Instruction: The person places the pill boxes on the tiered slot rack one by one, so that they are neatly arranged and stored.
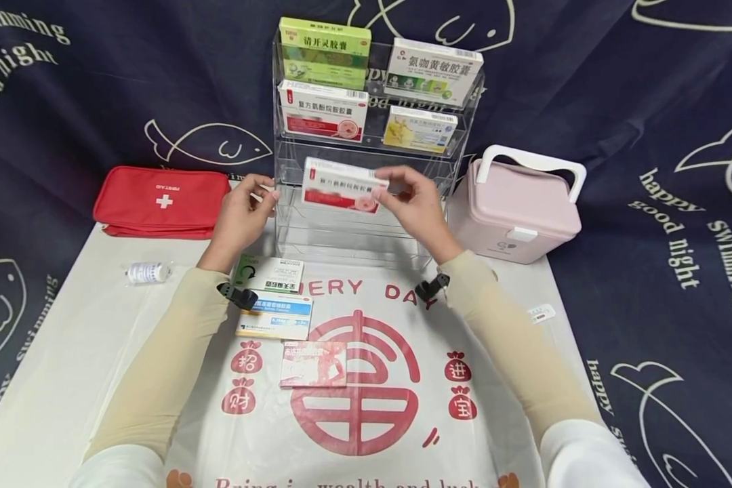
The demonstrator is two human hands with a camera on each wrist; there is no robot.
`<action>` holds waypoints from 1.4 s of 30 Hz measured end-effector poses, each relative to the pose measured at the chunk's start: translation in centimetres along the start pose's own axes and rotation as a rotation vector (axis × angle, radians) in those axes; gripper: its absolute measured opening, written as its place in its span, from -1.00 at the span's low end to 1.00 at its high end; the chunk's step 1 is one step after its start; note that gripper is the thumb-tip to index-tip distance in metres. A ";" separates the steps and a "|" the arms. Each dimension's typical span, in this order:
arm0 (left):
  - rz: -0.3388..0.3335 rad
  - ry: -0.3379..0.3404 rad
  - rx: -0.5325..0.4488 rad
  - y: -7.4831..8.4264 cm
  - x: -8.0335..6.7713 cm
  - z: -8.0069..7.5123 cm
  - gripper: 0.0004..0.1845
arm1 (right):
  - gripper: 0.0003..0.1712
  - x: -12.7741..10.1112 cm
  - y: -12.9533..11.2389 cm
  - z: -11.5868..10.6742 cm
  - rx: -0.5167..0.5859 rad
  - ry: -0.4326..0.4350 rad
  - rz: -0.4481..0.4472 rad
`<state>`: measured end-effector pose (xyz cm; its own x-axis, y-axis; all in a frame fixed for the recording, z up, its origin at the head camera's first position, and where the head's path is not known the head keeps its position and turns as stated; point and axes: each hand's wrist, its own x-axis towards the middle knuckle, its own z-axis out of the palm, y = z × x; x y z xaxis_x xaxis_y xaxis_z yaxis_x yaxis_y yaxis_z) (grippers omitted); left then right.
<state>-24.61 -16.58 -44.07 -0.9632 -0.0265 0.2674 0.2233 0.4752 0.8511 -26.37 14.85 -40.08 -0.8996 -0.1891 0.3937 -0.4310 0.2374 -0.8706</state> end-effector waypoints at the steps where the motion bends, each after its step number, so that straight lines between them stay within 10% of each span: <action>1: -0.001 0.000 -0.002 0.0 0.0 0.0 -0.75 | -0.68 0.8 -0.4 0.1 0.007 0.001 -0.005; 12: -0.006 -0.015 0.002 -0.1 -0.1 -0.1 -0.74 | -0.73 5.0 -6.6 1.8 -0.035 0.011 -0.050; 42: 0.000 -0.016 -0.003 -0.3 -0.1 -0.1 -0.73 | -0.80 6.2 -2.0 3.3 -0.228 -0.114 -0.080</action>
<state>-24.61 -16.79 -44.35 -0.9654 -0.0120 0.2603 0.2239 0.4726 0.8524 -30.81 10.06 -36.86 -0.8537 -0.3193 0.4114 -0.5169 0.4232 -0.7441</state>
